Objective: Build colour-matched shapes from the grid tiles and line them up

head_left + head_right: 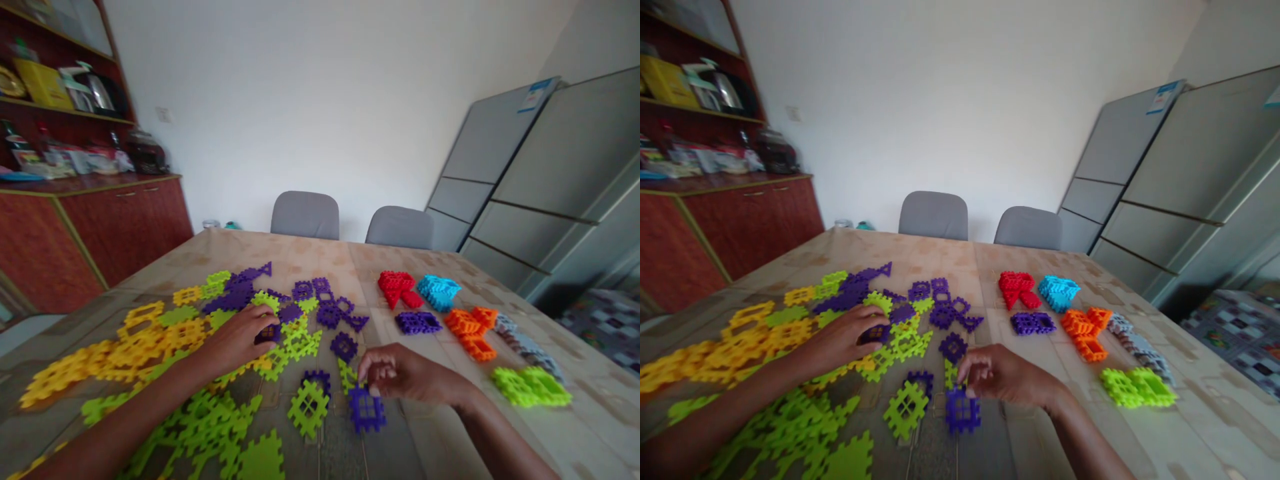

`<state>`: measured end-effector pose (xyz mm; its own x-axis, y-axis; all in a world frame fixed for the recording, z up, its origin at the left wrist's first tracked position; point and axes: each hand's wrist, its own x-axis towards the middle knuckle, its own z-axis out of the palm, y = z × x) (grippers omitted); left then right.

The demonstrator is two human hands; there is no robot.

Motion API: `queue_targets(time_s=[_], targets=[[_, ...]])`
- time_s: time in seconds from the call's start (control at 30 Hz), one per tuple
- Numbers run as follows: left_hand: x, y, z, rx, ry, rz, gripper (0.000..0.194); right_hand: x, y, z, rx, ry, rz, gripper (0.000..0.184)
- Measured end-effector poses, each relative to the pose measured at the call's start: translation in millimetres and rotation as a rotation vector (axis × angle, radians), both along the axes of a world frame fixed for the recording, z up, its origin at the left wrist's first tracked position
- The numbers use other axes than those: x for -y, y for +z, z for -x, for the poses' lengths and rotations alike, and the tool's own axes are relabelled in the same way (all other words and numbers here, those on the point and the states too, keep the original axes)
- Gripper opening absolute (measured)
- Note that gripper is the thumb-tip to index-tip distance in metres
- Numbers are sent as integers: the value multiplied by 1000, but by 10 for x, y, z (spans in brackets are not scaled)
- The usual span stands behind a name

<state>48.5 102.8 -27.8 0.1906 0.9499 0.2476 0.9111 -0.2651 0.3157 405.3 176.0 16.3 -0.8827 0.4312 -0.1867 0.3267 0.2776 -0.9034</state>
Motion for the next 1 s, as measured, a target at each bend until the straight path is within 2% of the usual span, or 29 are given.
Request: queue_targets(time_s=[0.13, 0.27, 0.33, 0.43, 0.57, 0.63, 0.7, 0.77, 0.87, 1.0], targets=[[10, 34, -20, 23, 39, 19, 27, 155, -86, -57, 111, 9, -115, 18], [6, 30, -8, 75, 85, 41, 30, 198, -13, -51, 127, -54, -153, 14], [-7, 38, -1, 111, 107, 38, 31, 235, 32, -53, 195, -20, -159, 18], [13, 121, -56, 178, 115, 17, 42, 334, 28, -31, 305, 43, -196, 34], [208, 355, -361, 280, 82, 9, 53, 488, -95, 112, 289, 2, -262, 44], [362, 455, -590, 367, 22, 51, 55, 536, -149, 204, 241, -69, -213, 36], [517, 490, -817, 358, -45, 66, 55, 531, -171, 263, 193, -110, -107, 25], [648, 450, -1013, 320, -94, 93, 63, 458, -170, 267, 139, -144, -69, 15], [775, 306, -1248, 241, -130, 146, 82, 253, -184, 191, 48, -238, -165, 5], [799, 145, -1517, 116, -223, 255, 90, 37, -276, 96, 27, -312, -195, 2]])
